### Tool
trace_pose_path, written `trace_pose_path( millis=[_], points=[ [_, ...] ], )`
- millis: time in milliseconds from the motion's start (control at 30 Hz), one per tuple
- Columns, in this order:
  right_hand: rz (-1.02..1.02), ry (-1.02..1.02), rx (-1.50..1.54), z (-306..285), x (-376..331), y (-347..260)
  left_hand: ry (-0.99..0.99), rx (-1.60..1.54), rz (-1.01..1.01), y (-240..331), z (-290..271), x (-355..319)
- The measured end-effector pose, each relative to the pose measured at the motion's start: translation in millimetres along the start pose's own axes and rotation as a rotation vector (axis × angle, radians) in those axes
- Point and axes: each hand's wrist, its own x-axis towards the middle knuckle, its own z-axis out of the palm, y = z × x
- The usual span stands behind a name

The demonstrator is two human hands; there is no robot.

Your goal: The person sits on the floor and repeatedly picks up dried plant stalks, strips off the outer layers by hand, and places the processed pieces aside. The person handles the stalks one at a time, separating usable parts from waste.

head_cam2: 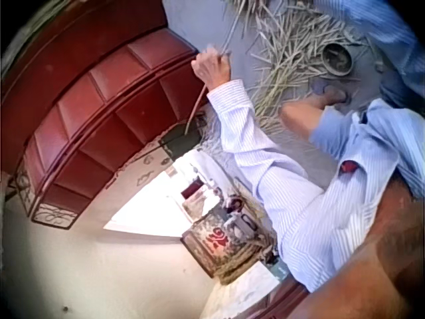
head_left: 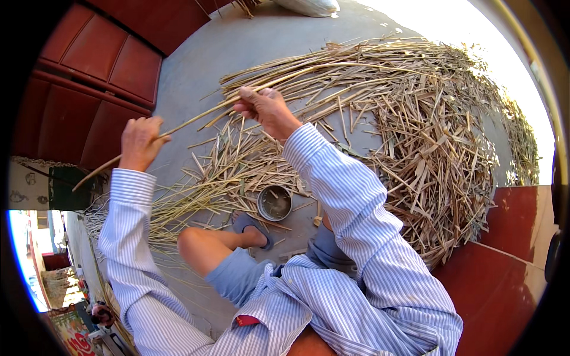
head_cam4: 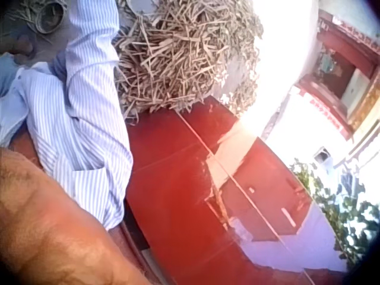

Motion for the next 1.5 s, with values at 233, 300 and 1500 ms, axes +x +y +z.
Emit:
trace_pose_path(
  millis=[233,300,1500],
  points=[
    [0.002,-0.137,0.032,5,-2,10,0.273,-0.39,0.054,89,37,46],
    [-0.05,0.047,0.109,-12,2,-12,0.203,-0.409,0.042,68,29,37],
    [-0.215,-0.097,0.089,-7,-19,-27,-0.085,-1.013,-0.365,86,3,95]
  ],
)
